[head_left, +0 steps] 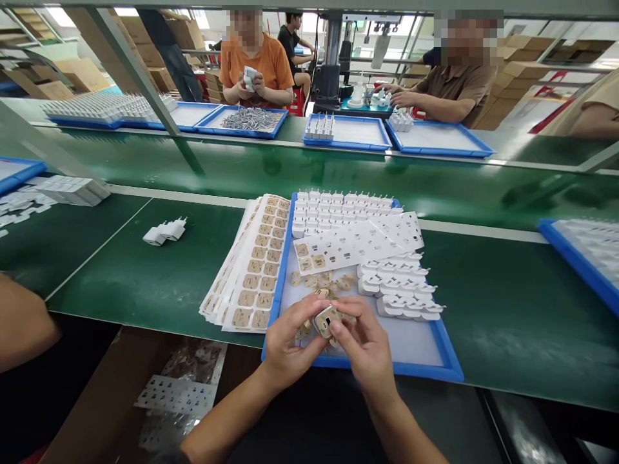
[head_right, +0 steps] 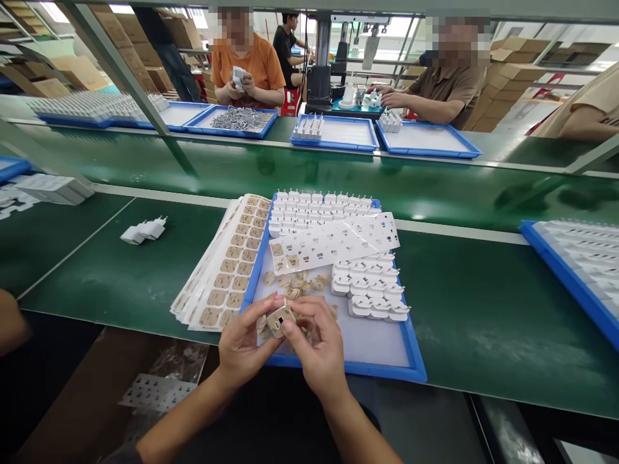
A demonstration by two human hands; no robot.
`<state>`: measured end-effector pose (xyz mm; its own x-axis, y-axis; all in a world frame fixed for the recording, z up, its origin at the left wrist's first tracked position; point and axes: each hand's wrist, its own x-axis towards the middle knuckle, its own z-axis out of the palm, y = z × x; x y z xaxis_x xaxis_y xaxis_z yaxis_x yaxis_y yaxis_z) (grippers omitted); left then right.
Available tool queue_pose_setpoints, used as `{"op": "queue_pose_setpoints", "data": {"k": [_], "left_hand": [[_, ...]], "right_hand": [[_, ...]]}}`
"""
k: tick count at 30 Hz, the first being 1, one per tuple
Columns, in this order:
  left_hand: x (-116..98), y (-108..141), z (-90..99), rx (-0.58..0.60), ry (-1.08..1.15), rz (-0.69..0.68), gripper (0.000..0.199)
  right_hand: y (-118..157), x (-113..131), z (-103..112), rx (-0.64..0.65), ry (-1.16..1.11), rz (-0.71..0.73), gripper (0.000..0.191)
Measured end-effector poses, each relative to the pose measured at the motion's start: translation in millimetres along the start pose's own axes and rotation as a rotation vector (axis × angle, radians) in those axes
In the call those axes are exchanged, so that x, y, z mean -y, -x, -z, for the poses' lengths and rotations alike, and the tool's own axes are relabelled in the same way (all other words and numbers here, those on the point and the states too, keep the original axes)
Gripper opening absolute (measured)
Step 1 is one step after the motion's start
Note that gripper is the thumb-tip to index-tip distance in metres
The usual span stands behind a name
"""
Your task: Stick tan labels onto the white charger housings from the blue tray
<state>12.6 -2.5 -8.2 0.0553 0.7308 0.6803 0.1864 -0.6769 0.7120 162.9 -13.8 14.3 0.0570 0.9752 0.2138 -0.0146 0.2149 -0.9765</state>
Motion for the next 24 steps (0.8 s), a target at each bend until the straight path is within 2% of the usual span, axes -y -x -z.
{"op": "queue_pose_setpoints", "data": {"k": [3, 6, 10, 12, 16, 24], "left_hand": [[4, 6, -5.0, -0.023, 0.034, 0.031, 0.053], [7, 8, -7.3, -0.03, -0.003, 0.063, 0.055], [4, 0, -9.8, -0.047, -0.075, -0.133, 0.063], [1, -5, -10.6, -0.062, -0.107, -0.208, 0.065], [-4, -8, -10.4, -0.07, -0.172, -0.24, 0.065], [-3, -6, -11.9, -0.056, -0.174, -0.295, 0.061]], "right_hand": [[2, -10, -3, -0.086, -0.082, -0.027, 0.017], [2, -9, -8, -0.077, -0.129, -0.042, 0.014], [0, 3, -20, -0.078, -0.167, -0.007, 0.028], [-1, 5, -24, -0.115, -0.195, 0.007, 0.02], [-2, 2, -25, -0.155, -0.253, -0.04, 0.002], [0, 4, -24, -0.15, -0.321, -0.121, 0.011]]}}
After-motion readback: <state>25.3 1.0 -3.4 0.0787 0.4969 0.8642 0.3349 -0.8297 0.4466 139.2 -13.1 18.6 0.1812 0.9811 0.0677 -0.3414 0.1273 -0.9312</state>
